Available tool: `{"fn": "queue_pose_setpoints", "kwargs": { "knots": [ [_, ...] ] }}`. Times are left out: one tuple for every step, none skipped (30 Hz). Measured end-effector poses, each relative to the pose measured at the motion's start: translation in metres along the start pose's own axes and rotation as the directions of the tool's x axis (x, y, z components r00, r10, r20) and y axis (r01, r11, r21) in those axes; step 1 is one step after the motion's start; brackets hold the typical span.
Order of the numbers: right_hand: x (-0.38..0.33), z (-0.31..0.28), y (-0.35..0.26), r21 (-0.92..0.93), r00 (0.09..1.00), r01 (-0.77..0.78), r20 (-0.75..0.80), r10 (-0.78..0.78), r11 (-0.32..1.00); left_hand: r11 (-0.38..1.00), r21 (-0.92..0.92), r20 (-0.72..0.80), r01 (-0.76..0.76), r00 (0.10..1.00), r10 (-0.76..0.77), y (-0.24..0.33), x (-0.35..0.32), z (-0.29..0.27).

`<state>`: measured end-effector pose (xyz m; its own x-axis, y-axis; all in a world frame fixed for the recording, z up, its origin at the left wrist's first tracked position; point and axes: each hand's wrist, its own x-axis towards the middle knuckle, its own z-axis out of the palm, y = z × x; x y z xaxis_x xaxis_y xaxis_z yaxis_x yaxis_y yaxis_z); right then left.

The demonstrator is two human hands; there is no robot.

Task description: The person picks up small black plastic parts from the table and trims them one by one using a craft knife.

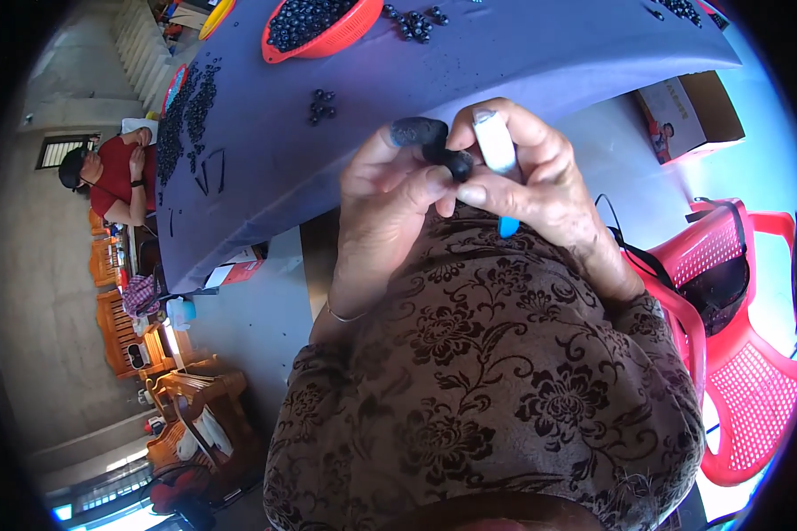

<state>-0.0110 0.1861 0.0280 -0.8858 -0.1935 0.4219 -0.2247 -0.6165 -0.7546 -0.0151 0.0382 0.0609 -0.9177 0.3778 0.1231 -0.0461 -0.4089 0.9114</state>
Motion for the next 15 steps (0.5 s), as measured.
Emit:
{"fn": "queue_pose_setpoints", "kwargs": {
  "knots": [
    [0.002,0.001,0.0,0.117,0.999,-0.043,0.029,0.04,0.992,1.0,0.001,-0.002,0.008,1.0,-0.008,-0.001,0.001,-0.003],
    [0.001,-0.002,-0.008,0.152,0.982,-0.185,0.005,0.187,0.971,0.999,0.005,0.069,0.051,0.996,-0.051,-0.001,0.004,-0.008],
    [0.001,-0.004,-0.006,0.159,0.982,-0.186,0.001,0.188,0.97,0.996,0.013,0.14,0.091,0.986,-0.092,-0.002,0.006,-0.011],
    [0.003,-0.008,-0.003,0.23,0.975,-0.221,0.044,0.217,0.948,0.995,0.016,0.138,0.099,0.985,-0.101,-0.002,0.006,-0.011],
    [0.004,-0.011,0.0,0.298,0.966,-0.257,0.088,0.241,0.919,0.992,0.021,0.145,0.121,0.982,-0.123,-0.001,0.007,-0.01],
    [0.004,-0.011,0.001,0.286,0.968,-0.251,0.073,0.241,0.924,0.989,0.025,0.152,0.142,0.978,-0.145,-0.001,0.007,-0.009],
    [0.003,-0.013,0.0,0.292,0.968,-0.251,0.068,0.242,0.923,0.988,0.026,0.15,0.15,0.977,-0.152,-0.002,0.007,-0.01],
    [0.003,-0.015,-0.001,0.297,0.963,-0.269,0.09,0.254,0.916,0.988,0.038,0.167,0.148,0.974,-0.153,-0.003,0.009,-0.01],
    [0.003,-0.017,-0.002,0.3,0.958,-0.286,0.113,0.264,0.91,0.988,0.05,0.184,0.145,0.971,-0.152,-0.004,0.009,-0.011],
    [0.003,-0.017,-0.002,0.305,0.958,-0.286,0.11,0.265,0.908,0.987,0.052,0.183,0.15,0.97,-0.157,-0.005,0.009,-0.011],
    [0.002,-0.017,-0.003,0.27,0.961,-0.276,0.092,0.26,0.923,0.988,0.037,0.167,0.148,0.974,-0.152,-0.006,0.009,-0.01],
    [0.002,-0.017,-0.003,0.233,0.964,-0.266,0.077,0.255,0.935,0.989,0.023,0.15,0.143,0.978,-0.145,-0.007,0.009,-0.01],
    [0.002,-0.018,-0.002,0.236,0.964,-0.266,0.077,0.255,0.935,0.989,0.024,0.149,0.146,0.978,-0.148,-0.009,0.009,-0.012],
    [0.0,-0.019,-0.001,0.183,0.965,-0.261,0.043,0.257,0.948,0.981,-0.072,0.141,0.177,0.976,-0.166,-0.012,0.01,-0.015],
    [0.0,-0.02,0.0,0.129,0.966,-0.257,0.011,0.258,0.958,0.964,-0.168,0.134,0.204,0.974,-0.183,-0.014,0.01,-0.016]
  ]
}}
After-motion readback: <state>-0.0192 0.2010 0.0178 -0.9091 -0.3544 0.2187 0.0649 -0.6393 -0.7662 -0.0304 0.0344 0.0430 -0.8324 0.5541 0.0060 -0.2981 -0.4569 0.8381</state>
